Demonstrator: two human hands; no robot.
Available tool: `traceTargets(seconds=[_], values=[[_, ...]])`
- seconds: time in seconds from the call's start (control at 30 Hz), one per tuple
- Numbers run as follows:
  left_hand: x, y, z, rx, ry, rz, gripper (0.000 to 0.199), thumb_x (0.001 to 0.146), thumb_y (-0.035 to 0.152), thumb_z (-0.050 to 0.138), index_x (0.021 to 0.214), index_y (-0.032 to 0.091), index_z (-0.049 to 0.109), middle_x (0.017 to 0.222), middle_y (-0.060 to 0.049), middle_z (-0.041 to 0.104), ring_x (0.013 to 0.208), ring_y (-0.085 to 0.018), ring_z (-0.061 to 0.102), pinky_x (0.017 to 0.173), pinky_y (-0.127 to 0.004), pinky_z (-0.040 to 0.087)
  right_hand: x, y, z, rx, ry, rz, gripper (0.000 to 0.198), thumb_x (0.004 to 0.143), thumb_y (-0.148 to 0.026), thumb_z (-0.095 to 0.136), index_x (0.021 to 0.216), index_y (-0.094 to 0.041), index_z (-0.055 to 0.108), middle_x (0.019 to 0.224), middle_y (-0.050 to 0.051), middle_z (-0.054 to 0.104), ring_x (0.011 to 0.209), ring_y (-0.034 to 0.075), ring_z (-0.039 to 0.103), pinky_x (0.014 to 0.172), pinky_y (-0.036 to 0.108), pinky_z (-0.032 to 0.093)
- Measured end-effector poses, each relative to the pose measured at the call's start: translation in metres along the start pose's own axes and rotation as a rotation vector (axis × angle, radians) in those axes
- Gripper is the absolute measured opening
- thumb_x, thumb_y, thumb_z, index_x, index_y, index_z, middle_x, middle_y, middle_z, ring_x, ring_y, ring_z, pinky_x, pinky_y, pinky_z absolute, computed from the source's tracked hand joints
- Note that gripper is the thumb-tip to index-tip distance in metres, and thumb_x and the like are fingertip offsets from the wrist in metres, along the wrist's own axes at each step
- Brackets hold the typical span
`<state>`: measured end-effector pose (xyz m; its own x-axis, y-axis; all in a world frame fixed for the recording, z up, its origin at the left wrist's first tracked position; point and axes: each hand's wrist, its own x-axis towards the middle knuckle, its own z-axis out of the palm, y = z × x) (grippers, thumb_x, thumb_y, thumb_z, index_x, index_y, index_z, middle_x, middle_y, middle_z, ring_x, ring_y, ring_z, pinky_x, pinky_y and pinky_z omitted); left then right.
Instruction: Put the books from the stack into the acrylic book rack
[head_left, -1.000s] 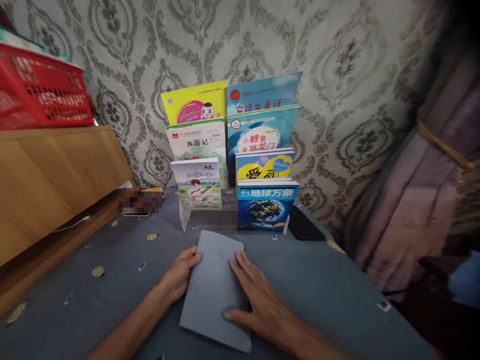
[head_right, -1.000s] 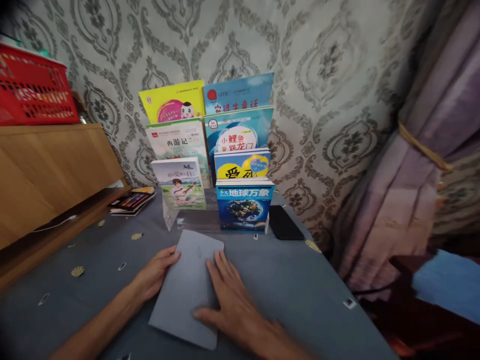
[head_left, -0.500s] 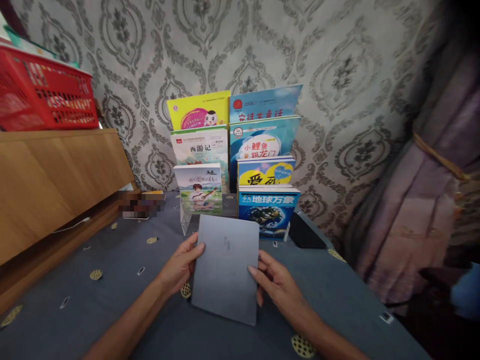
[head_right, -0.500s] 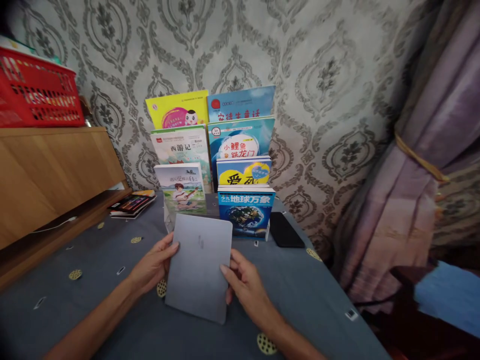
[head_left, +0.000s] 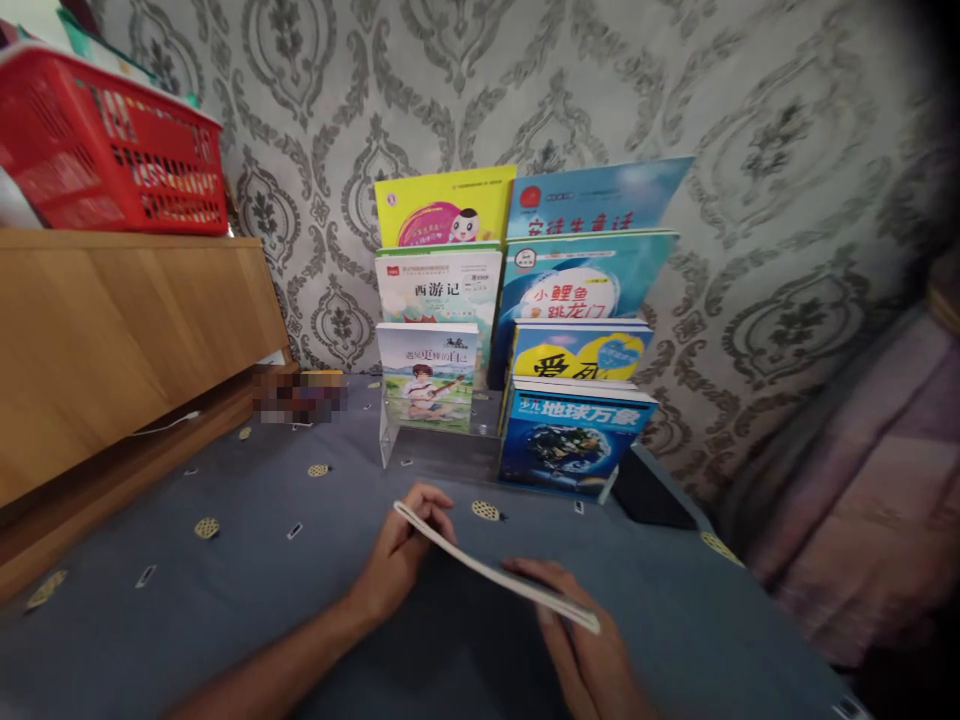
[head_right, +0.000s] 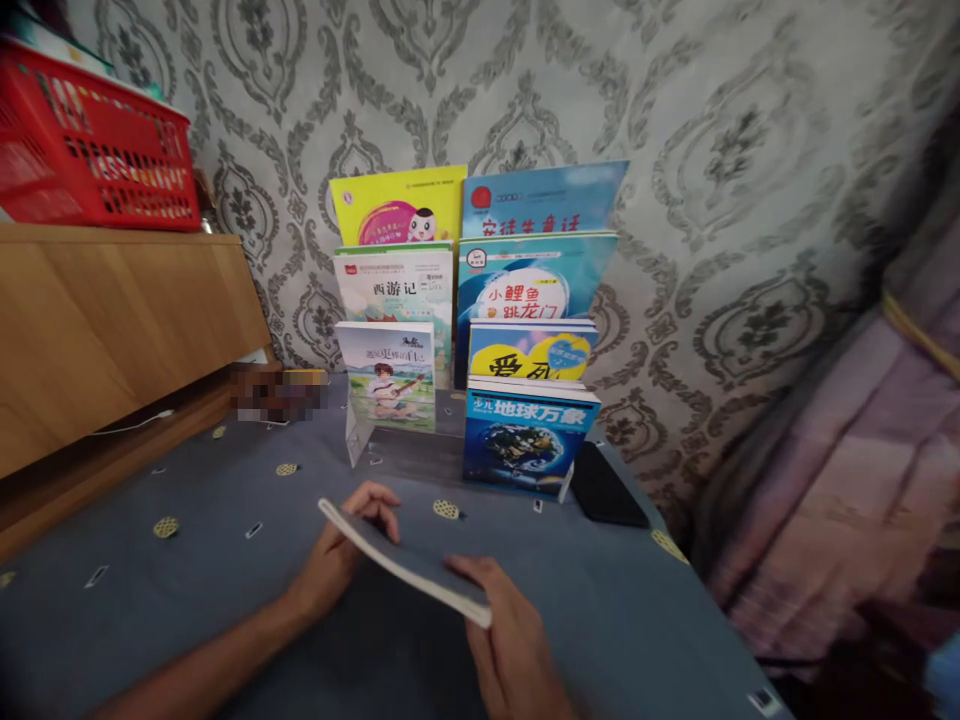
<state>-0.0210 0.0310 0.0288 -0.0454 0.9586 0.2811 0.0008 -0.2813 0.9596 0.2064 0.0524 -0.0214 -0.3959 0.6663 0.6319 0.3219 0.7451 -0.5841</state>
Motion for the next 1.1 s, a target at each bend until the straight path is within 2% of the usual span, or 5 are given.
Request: traceTargets(seconds=[0.13, 0.47, 0.77, 0.93, 1.1], values=[[-0.004, -0.005, -0.001, 0.011, -0.033, -0.008, 0.047, 0.086, 0.061, 0.058, 0.109, 0.020, 0.054, 0.076, -0.001, 0.062, 0.071, -0.017, 0.053, 0.070, -0.028, 0.040, -0.007, 0.007, 0.005, 0.055, -0.016, 0.046, 0.033, 0.102, -0.035, 0.041, 0.128, -0.028, 0.060, 0.120, 0.009, 0.070, 0.114, 0.026, 0.067, 0.099, 0.041, 0.056], [-0.006, -0.004, -0.004, -0.001, -0.052, -0.001, 0.045, 0.089, 0.059, 0.054, 0.113, 0.021, 0.053, 0.077, -0.001, 0.061, 0.072, -0.017, 0.053, 0.071, -0.029, 0.040, -0.010, 0.012, 0.000, -0.024, -0.072, 0.026, 0.034, 0.100, -0.027, 0.044, 0.132, -0.026, 0.056, 0.126, 0.012, 0.067, 0.119, 0.029, 0.065, 0.100, 0.046, 0.057], [0.007, 0.006, -0.017, 0.124, 0.158, 0.028, 0.021, 0.080, 0.037, 0.055, 0.095, 0.023, 0.056, 0.075, 0.000, 0.065, 0.070, -0.018, 0.055, 0.070, -0.028, 0.042, 0.023, -0.005, 0.012, -0.001, -0.021, -0.341, 0.030, 0.099, -0.030, 0.045, 0.129, -0.027, 0.049, 0.122, 0.015, 0.066, 0.114, 0.030, 0.066, 0.092, 0.049, 0.057], [0.019, 0.029, -0.032, 0.286, 0.307, 0.314, 0.012, 0.074, 0.035, 0.059, 0.079, 0.024, 0.059, 0.087, -0.006, 0.067, 0.095, -0.026, 0.059, 0.090, -0.035, 0.044, 0.063, -0.018, 0.009, -0.059, -0.038, -0.433, 0.034, 0.095, -0.028, 0.051, 0.128, -0.026, 0.047, 0.132, 0.016, 0.060, 0.125, 0.034, 0.058, 0.101, 0.058, 0.049], [0.036, 0.045, -0.045, 0.392, 0.398, 0.493, 0.013, 0.075, 0.038, 0.058, 0.075, 0.025, 0.053, 0.090, -0.007, 0.068, 0.102, -0.029, 0.058, 0.099, -0.041, 0.043, 0.100, -0.019, 0.023, -0.051, 0.083, -0.476, 0.027, 0.095, -0.027, 0.048, 0.122, -0.026, 0.048, 0.129, 0.016, 0.060, 0.126, 0.034, 0.056, 0.102, 0.059, 0.047]])
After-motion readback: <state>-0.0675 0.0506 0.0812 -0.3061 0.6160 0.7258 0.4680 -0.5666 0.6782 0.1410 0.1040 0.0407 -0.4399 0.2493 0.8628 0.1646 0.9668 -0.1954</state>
